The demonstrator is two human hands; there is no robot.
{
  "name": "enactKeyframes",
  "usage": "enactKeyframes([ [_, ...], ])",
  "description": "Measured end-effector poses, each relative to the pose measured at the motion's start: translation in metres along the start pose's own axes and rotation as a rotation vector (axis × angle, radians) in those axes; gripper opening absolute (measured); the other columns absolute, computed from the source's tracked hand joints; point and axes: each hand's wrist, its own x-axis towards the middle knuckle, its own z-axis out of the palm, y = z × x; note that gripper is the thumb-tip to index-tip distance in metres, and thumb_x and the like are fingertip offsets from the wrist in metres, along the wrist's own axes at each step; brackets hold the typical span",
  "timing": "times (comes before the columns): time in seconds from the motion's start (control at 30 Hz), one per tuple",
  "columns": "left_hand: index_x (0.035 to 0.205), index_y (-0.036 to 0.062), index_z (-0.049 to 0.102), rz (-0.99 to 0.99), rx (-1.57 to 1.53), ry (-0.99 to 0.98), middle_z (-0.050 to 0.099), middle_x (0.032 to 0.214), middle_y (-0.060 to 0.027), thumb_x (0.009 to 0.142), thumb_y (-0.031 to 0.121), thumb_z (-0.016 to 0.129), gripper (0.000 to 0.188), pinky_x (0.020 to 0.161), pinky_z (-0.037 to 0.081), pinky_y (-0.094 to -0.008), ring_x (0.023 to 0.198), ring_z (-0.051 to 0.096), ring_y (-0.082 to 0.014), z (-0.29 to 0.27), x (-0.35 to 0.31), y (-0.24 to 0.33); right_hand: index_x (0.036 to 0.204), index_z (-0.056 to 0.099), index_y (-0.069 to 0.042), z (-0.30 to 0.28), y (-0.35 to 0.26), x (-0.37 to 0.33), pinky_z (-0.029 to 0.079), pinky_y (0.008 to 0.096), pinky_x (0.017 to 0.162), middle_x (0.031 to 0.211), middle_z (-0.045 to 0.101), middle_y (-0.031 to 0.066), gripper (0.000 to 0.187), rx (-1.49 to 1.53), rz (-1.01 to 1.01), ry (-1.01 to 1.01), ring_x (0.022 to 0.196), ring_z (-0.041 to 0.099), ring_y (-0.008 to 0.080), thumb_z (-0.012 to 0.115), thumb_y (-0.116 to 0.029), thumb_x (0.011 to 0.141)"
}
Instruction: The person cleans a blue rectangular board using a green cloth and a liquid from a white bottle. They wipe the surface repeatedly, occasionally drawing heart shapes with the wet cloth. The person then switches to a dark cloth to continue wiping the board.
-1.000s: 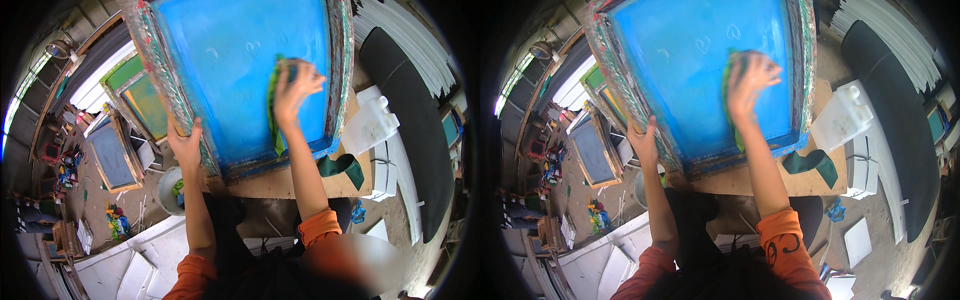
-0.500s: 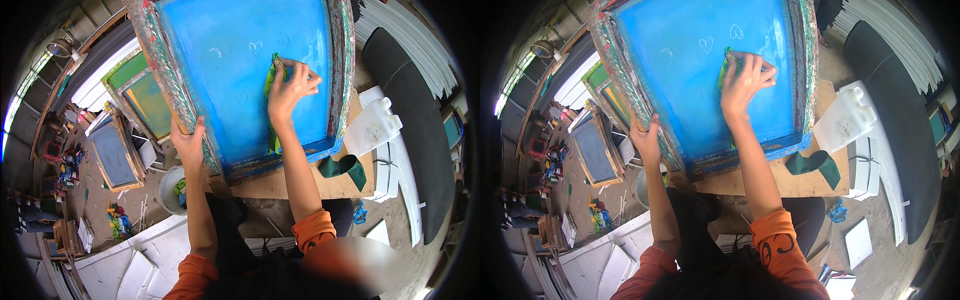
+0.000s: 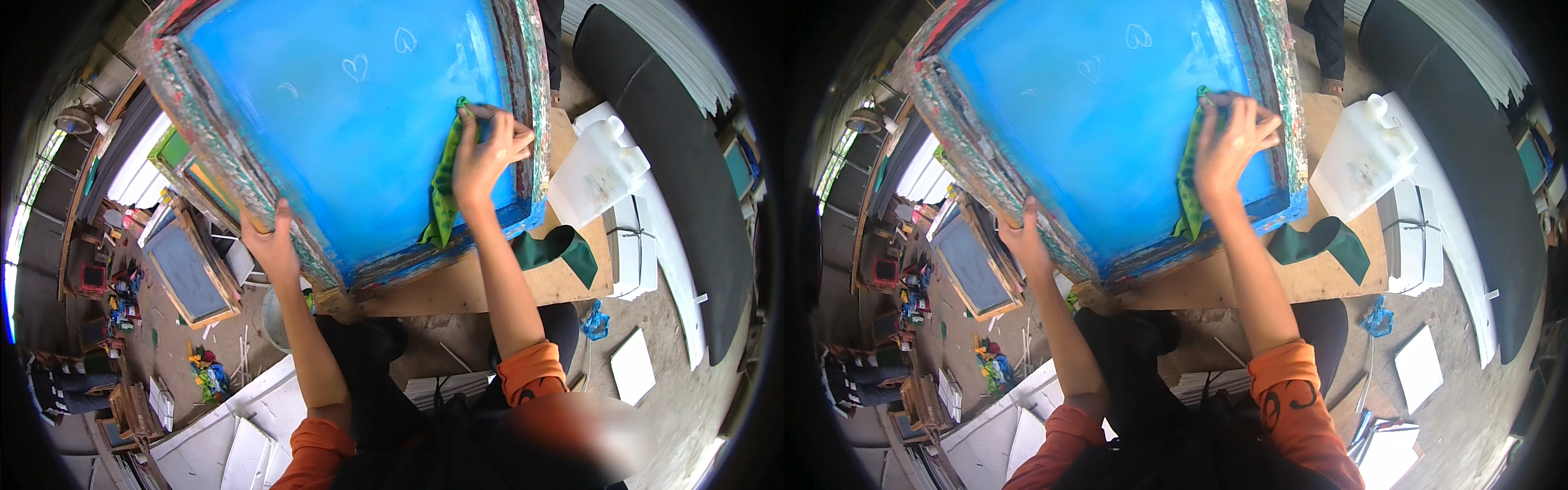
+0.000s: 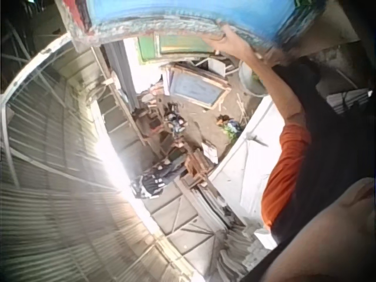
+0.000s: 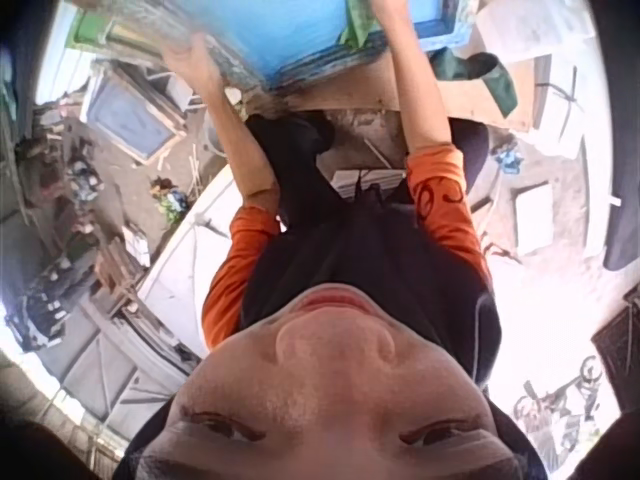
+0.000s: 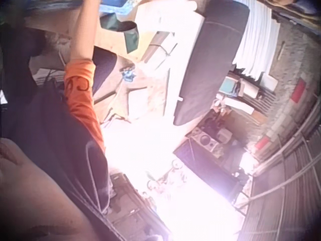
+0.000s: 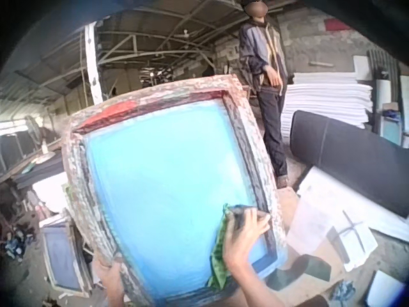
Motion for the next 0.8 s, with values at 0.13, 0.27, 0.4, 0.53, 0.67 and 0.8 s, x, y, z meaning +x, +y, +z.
enactKeyframes([
  [0.13,0.119,-0.0087,0.045,-0.036,-0.022,-0.004,0.056,0.107,-0.0130,0.082,0.013,0.067,0.048,0.084,0.042,-0.0302,0.092,0.053,-0.0170,-0.001,0.001,0.001,0.084,0.060,-0.014,-0.001,-0.029,-0.052,0.026,0.0519,0.086,0.094,0.060,0.0023,0.013,0.060,-0.097,-0.248,0.095,0.044,0.0298,0.065,-0.006,0.075],
  [0.27,0.119,-0.0081,0.047,-0.048,-0.009,-0.028,0.057,0.107,-0.0123,0.082,0.013,0.066,0.046,0.085,0.041,-0.0297,0.093,0.053,-0.0163,-0.006,0.002,-0.004,0.084,0.061,-0.015,0.001,-0.039,-0.039,0.026,0.0461,0.080,0.093,0.058,0.0015,0.015,0.118,-0.234,-0.283,0.094,0.045,0.0277,0.064,-0.005,0.074],
  [0.4,0.119,-0.0089,0.047,-0.065,-0.008,-0.022,0.057,0.108,-0.0121,0.082,0.014,0.067,0.048,0.086,0.040,-0.0297,0.096,0.052,-0.0173,0.001,0.002,0.001,0.082,0.057,-0.014,0.010,-0.034,-0.028,0.027,0.0458,0.081,0.090,0.054,0.0000,0.012,0.093,-0.298,-0.201,0.091,0.046,0.0247,0.065,-0.010,0.073],
  [0.53,0.118,-0.0084,0.048,-0.039,0.021,0.002,0.058,0.106,-0.0118,0.081,0.015,0.067,0.047,0.085,0.041,-0.0300,0.093,0.053,-0.0173,-0.001,0.004,-0.005,0.081,0.057,-0.014,-0.014,-0.014,-0.071,0.027,0.0441,0.082,0.087,0.053,-0.0012,0.012,0.047,-0.355,-0.382,0.090,0.046,0.0236,0.065,-0.010,0.073],
  [0.67,0.116,-0.0073,0.049,-0.064,0.010,-0.023,0.059,0.102,-0.0104,0.082,0.014,0.066,0.044,0.083,0.041,-0.0296,0.091,0.053,-0.0164,0.002,0.001,0.001,0.083,0.058,-0.015,-0.001,-0.034,-0.052,0.028,0.0441,0.083,0.088,0.053,-0.0016,0.014,0.108,-0.347,-0.302,0.091,0.046,0.0229,0.066,-0.010,0.072],
  [0.8,0.114,-0.0057,0.050,-0.042,-0.007,-0.018,0.059,0.099,-0.0088,0.082,0.011,0.065,0.039,0.079,0.042,-0.0279,0.087,0.053,-0.0149,0.000,0.002,0.000,0.084,0.063,-0.016,0.010,-0.048,-0.049,0.026,0.0406,0.081,0.090,0.056,-0.0025,0.018,0.156,-0.289,-0.291,0.093,0.044,0.0244,0.069,-0.007,0.070],
])
